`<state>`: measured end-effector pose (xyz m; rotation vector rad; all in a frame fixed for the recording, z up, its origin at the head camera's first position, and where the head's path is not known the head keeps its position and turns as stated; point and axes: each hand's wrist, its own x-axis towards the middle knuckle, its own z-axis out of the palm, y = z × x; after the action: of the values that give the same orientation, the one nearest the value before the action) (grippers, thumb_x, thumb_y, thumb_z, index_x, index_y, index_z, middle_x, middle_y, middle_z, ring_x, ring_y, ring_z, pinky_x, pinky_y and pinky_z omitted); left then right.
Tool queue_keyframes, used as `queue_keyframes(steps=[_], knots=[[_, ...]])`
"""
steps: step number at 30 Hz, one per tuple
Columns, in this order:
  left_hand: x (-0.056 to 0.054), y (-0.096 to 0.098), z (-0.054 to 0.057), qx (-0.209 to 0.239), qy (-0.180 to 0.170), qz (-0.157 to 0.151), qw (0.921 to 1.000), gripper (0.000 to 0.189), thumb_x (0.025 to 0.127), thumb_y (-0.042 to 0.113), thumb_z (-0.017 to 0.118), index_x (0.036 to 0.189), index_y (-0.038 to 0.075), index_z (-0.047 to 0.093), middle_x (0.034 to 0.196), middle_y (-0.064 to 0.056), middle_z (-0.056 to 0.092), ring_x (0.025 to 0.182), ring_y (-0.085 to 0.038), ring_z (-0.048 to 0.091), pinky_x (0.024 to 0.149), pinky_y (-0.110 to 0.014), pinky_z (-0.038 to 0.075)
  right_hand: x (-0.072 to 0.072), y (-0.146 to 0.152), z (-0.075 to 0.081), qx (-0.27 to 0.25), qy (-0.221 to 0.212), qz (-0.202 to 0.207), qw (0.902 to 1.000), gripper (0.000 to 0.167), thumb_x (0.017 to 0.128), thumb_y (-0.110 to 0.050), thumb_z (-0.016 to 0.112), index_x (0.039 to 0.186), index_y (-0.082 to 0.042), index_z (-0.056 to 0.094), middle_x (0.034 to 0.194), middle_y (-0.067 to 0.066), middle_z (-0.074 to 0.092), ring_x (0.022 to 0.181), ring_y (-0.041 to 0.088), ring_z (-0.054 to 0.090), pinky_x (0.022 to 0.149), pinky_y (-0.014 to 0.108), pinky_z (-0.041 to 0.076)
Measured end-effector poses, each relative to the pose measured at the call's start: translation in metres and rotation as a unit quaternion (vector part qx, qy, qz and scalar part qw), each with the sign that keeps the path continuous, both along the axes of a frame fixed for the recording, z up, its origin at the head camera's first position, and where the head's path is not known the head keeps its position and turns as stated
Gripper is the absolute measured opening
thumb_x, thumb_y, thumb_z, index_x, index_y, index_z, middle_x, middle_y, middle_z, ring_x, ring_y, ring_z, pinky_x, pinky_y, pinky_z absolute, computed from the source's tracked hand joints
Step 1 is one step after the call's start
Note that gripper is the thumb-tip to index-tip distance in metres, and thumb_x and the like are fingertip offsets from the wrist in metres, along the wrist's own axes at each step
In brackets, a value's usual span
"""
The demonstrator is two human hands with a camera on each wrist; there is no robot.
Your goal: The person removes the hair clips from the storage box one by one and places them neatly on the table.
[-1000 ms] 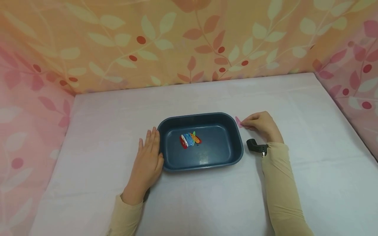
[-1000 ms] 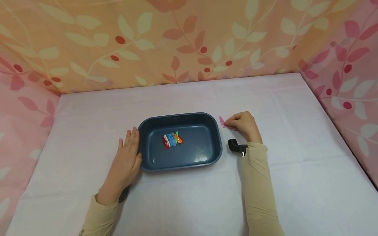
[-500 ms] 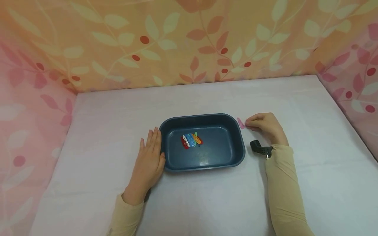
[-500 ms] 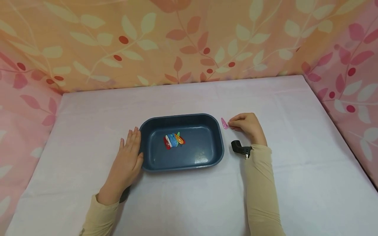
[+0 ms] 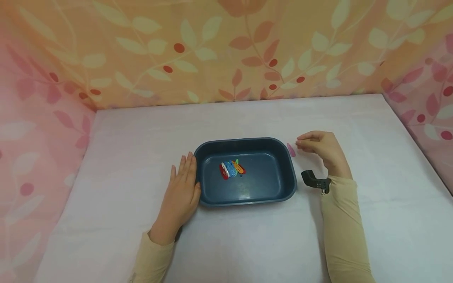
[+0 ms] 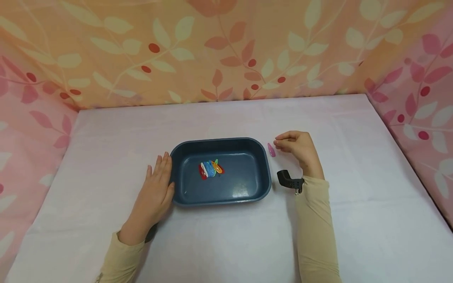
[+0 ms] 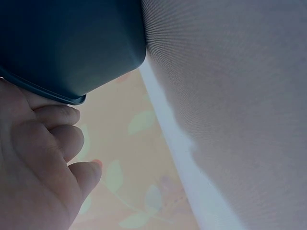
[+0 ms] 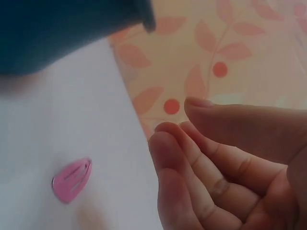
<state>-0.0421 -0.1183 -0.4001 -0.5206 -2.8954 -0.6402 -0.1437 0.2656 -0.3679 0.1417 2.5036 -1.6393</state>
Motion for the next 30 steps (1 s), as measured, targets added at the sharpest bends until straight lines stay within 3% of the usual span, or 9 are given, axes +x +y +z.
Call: queue_keyframes(steps=[11, 18, 24, 30], knots=[[0.0, 0.001, -0.001, 0.001, 0.005, 0.0, 1.0, 0.062, 0.092, 0.016, 0.044, 0.145, -0.008, 0.023, 0.154, -0.018, 0.016, 0.143, -0.031, 0.011, 0.11, -0.056, 0.009, 0.009, -0.021, 0.022, -0.024, 0.041, 0.04, 0.9981, 0.031, 0.089, -0.013, 0.065, 0.104, 0.014, 0.063, 0.082, -0.006, 0.069, 0.078, 0.009, 0.067, 0.071, 0.021, 0.053], [0.0, 0.0, 0.0, 0.002, 0.004, 0.003, 1.0, 0.062, 0.092, 0.015, 0.045, 0.145, -0.008, 0.023, 0.154, -0.018, 0.016, 0.143, -0.031, 0.01, 0.11, -0.056, 0.01, 0.012, -0.04, 0.034, -0.016, 0.043, 0.069, 0.9966, 0.026, 0.085, -0.014, 0.069, 0.099, 0.008, 0.067, 0.08, 0.002, 0.071, 0.074, 0.017, 0.068, 0.069, 0.025, 0.052], [0.0, 0.001, 0.001, 0.005, 0.005, 0.002, 1.0, 0.062, 0.092, 0.015, 0.044, 0.145, -0.009, 0.024, 0.154, -0.019, 0.016, 0.143, -0.031, 0.01, 0.11, -0.056, 0.01, 0.013, -0.051, 0.035, -0.005, 0.024, 0.106, 0.9941, 0.027, 0.086, -0.012, 0.068, 0.103, 0.009, 0.065, 0.084, 0.002, 0.072, 0.078, 0.016, 0.068, 0.068, 0.027, 0.051], [0.0, 0.001, 0.001, 0.003, 0.004, 0.003, 1.0, 0.062, 0.091, 0.015, 0.046, 0.145, -0.009, 0.024, 0.154, -0.019, 0.017, 0.142, -0.033, 0.014, 0.11, -0.056, 0.01, 0.013, -0.069, 0.029, 0.01, 0.009, 0.153, 0.9881, 0.022, 0.088, -0.01, 0.066, 0.1, 0.007, 0.067, 0.089, 0.015, 0.07, 0.083, 0.03, 0.066, 0.074, 0.034, 0.053]])
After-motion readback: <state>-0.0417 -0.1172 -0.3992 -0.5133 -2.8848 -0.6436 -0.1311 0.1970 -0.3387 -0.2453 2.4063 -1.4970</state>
